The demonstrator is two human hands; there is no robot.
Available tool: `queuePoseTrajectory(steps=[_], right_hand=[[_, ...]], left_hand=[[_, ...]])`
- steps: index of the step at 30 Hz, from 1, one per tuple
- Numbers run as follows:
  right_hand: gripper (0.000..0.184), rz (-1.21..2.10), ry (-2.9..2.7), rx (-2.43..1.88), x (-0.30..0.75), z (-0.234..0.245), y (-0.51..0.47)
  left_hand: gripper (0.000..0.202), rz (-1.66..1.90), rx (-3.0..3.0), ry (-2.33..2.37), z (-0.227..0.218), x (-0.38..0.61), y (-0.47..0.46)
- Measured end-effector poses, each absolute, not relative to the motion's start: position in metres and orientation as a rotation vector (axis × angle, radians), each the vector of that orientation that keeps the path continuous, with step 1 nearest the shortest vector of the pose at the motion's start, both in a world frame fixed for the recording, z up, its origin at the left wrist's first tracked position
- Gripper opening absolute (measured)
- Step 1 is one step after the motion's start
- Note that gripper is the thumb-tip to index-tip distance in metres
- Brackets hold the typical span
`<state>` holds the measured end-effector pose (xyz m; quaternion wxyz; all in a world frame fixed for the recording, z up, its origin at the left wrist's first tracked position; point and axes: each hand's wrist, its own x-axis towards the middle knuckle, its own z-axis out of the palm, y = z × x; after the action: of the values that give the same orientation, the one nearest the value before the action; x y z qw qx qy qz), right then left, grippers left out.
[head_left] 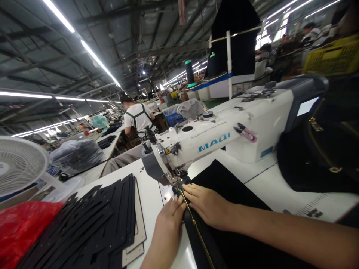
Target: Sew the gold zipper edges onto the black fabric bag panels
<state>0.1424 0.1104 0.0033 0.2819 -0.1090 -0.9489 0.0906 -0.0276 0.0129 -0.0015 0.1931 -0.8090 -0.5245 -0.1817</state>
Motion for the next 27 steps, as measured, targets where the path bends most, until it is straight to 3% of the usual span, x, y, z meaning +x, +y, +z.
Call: queuePoseTrajectory(steps=[7, 13, 17, 22, 27], right_hand=[[0.036, 0.27, -2.565, -0.277, 0.14, -0.001, 0.115], [0.029, 0.521, -2.596, -0.253, 0.145, 0.02, 0.121], [0.055, 0.505, -2.71, -0.349, 0.145, 0.025, 0.101], [0.018, 0.25, -2.522, -0.644, 0.121, 0.008, 0.088], [0.018, 0.05, -2.496, -0.613, 0.119, 0.0, 0.092]], left_hand=[[0.035, -0.587, -2.273, -1.566, 0.008, -0.014, 0.014], [0.031, -0.678, -2.218, -1.722, 0.007, -0.013, 0.017], [0.028, -0.76, -2.213, -1.85, 0.006, -0.013, 0.014], [0.031, -0.951, -2.194, -1.952, 0.003, -0.014, 0.011], [0.036, -0.971, -2.172, -1.879, 0.004, -0.01, 0.006]])
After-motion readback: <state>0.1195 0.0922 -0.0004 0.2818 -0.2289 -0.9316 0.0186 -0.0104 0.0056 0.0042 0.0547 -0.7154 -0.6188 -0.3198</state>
